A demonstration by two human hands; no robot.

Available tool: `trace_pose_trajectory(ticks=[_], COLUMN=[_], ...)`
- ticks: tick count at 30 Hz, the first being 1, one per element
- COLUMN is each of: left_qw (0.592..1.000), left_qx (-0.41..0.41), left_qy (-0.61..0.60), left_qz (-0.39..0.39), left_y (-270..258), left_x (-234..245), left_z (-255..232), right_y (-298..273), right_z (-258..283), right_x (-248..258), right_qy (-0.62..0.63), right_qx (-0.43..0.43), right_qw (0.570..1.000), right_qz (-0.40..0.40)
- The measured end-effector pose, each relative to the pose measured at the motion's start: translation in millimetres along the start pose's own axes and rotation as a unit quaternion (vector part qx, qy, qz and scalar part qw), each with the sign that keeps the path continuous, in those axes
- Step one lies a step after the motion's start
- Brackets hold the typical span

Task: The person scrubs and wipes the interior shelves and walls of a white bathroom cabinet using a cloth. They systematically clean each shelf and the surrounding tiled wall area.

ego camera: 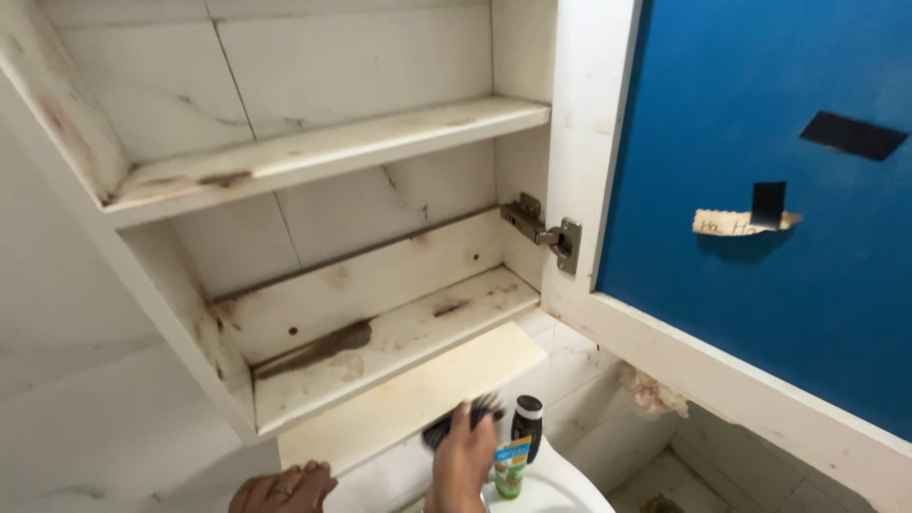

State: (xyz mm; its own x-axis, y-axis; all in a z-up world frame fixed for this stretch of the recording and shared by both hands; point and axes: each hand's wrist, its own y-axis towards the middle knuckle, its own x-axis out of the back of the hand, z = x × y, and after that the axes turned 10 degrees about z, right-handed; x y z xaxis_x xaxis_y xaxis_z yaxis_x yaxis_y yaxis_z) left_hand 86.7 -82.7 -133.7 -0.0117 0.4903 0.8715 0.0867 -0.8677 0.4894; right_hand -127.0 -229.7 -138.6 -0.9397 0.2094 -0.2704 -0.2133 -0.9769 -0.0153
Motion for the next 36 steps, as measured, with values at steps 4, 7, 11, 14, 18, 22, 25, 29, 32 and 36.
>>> trace_pose_trajectory(ticks=[4, 7, 11, 14, 18, 22, 25, 29, 32, 36], left_qw=[0.988, 0.989, 0.993, 0.99, 0.986, 0.98, 0.976, 0.976, 0.976, 0.953], left_qx=[-0.132, -0.133, -0.119, -0.138, -0.167, -0.197, -0.218, -0.216, -0.199, -0.197], left_qy=[0.007, 0.001, -0.001, -0.001, 0.004, 0.009, 0.015, 0.019, 0.045, 0.101], left_qz=[-0.082, -0.056, -0.011, 0.003, 0.0, 0.011, 0.003, -0.024, -0.079, -0.208], left_y=[13, 60, 80, 111, 163, 181, 185, 173, 173, 185], left_x=[-68, -63, -61, -45, -27, -31, -32, -31, 19, 88], left_z=[37, 15, -17, -44, -65, -85, -94, -96, -79, -66], right_y=[-10, -6, -15, -11, 18, 55, 52, 91, 135, 179], right_z=[-11, 59, 159, 165, 114, 90, 85, 119, 147, 178], right_x=[35, 54, 35, 5, -22, -6, 6, 44, 54, 51], right_qy=[-0.097, 0.085, -0.202, -0.319, -0.353, -0.374, -0.354, -0.392, -0.409, -0.394], right_qx=[0.123, 0.089, 0.386, 0.526, 0.544, 0.579, 0.678, 0.645, 0.623, 0.446], right_qw=[0.986, 0.992, 0.9, 0.786, 0.758, 0.698, 0.627, 0.648, 0.662, 0.8], right_qz=[0.062, 0.04, -0.029, -0.057, 0.064, 0.194, 0.147, 0.099, 0.078, 0.078])
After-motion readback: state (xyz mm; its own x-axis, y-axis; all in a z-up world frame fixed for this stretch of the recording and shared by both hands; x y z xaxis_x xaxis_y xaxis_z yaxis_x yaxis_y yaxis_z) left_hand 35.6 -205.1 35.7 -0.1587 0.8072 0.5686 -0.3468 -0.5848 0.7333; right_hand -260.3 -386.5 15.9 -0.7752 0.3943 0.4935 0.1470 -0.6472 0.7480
